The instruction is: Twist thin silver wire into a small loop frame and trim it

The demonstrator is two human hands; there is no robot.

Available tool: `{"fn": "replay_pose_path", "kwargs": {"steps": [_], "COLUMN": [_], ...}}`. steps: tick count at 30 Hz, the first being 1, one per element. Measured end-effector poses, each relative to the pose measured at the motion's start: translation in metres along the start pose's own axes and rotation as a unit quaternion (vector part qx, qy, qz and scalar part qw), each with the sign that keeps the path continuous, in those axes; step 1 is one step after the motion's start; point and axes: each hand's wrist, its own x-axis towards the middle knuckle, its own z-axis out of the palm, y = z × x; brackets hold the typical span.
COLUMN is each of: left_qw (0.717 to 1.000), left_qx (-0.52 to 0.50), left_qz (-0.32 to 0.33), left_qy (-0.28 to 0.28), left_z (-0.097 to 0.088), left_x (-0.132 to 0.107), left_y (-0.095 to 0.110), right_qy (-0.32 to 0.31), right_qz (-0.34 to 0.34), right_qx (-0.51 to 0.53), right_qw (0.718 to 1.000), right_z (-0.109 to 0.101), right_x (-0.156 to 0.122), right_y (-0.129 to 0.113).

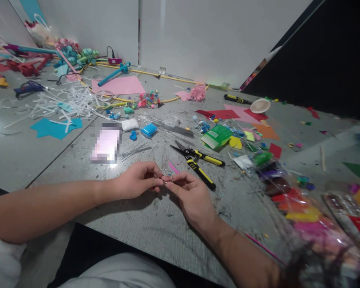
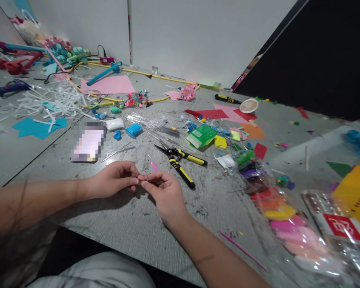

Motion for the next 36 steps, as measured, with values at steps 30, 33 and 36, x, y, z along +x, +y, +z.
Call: {"fn": "replay_pose_path", "kwargs": {"steps": [30, 33, 36], "left_qw": [0.987, 0.995, 0.996], "left_qx": [0.132, 0.051, -0.028], "left_qz": [0.073, 0.047, 0.006], "left_qy": [-0.051, -0.076, -0.089], "left_z": [-0.008, -0.008, -0.008], "left_x": [-0.001, 0.0, 0.0], "left_y": [-0.001, -0.003, 0.0], "right_qy": [-0.037, -0.054, -0.075], "right_qz": [0.054, 0.04, 0.025], "right_qx": [0.007, 0.006, 0.006], "right_qw": [0.998, 0.998, 0.997], "right_z": [-0.01, -0.01, -0.009], "right_x": [0.007, 0.006, 0.005], "right_y": [-0.006, -0.007, -0.008]}}
